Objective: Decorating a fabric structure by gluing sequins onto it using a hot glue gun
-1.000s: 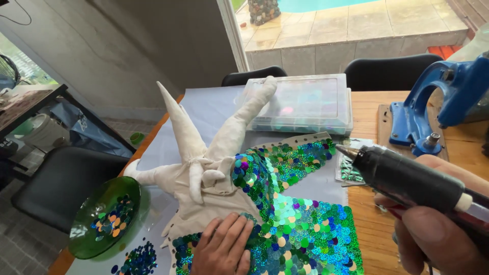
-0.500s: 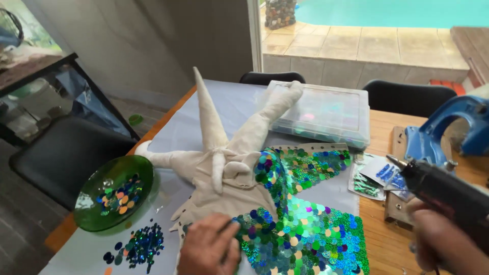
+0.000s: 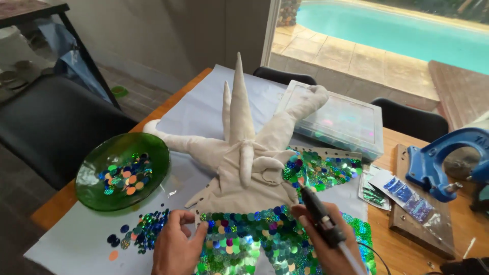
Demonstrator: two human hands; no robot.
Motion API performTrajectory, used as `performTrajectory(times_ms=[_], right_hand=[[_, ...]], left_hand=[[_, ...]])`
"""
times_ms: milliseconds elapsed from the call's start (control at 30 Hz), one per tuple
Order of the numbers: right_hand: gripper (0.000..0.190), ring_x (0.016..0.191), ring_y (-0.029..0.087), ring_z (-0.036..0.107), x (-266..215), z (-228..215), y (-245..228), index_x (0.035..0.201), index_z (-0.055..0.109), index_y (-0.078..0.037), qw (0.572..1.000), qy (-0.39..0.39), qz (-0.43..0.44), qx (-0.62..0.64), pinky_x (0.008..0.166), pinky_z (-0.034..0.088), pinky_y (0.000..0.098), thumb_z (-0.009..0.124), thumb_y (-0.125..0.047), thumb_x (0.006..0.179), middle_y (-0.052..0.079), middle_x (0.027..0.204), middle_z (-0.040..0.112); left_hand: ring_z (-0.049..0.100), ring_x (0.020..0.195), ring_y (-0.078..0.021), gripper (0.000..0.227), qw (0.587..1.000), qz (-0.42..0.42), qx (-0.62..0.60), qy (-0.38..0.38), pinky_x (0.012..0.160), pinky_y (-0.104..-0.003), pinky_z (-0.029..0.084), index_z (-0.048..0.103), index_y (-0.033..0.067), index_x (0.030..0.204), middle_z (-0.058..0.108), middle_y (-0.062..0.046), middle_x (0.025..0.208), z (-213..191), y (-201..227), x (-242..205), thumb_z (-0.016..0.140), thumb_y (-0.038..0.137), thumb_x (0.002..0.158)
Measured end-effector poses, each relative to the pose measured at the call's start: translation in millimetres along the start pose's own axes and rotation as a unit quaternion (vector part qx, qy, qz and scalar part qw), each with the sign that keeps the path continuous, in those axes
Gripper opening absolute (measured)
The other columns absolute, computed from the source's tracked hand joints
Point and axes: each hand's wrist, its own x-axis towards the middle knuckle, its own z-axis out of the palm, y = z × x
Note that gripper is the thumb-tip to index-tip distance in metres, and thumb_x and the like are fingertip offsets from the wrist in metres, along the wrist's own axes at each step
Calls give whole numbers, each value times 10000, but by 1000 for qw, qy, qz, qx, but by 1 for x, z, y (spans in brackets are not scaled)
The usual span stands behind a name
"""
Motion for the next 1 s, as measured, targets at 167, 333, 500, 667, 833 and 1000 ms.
performTrajectory(times_ms=[167,333,500,667,833,1000], right_hand=[[336,1221,188,795,5,11,30,1160,595,-176,998,18,24,-48,1069,524,372,737,-251,865,36,1238,884],[442,1138,216,776,-10,31,30,1189,605,-83,970,77,-230,-35,994,542,385,649,-400,885,103,1132,832],[412,1120,141,792,-16,42,31,1159,640,-165,979,100,-141,-108,936,553,327,647,-441,854,2,1132,861],[285,1083,200,784,-34,63,10,1105,578,-82,963,172,-206,-27,983,547,326,688,-237,892,108,1064,829],[380,1125,176,781,-25,58,20,1152,541,-136,965,158,-161,-132,932,544,353,642,-392,889,30,1103,837],[369,927,273,811,-31,67,2,1154,494,-14,960,230,-158,-16,903,562,353,619,-287,941,188,981,798]], left_hand=[[725,950,-200,276,995,-39,-82,-43,874,-355,552,671,140,1055,782,-30,1019,-8,0,10,845,243,867],[750,852,-178,202,999,17,11,-34,791,-365,537,629,216,976,796,35,932,-8,-8,8,788,286,873],[723,908,-277,198,992,106,67,7,787,-468,505,546,258,918,764,23,882,10,-23,12,739,286,881],[691,923,-276,160,982,166,92,-22,773,-490,488,548,256,983,746,46,911,-9,-16,16,681,284,899],[723,911,-233,151,977,193,89,-9,783,-446,542,587,228,963,760,37,1001,-26,-12,36,685,340,940],[701,969,-220,217,968,215,123,-39,831,-415,566,712,212,1113,725,-6,1082,-38,15,52,668,348,951]])
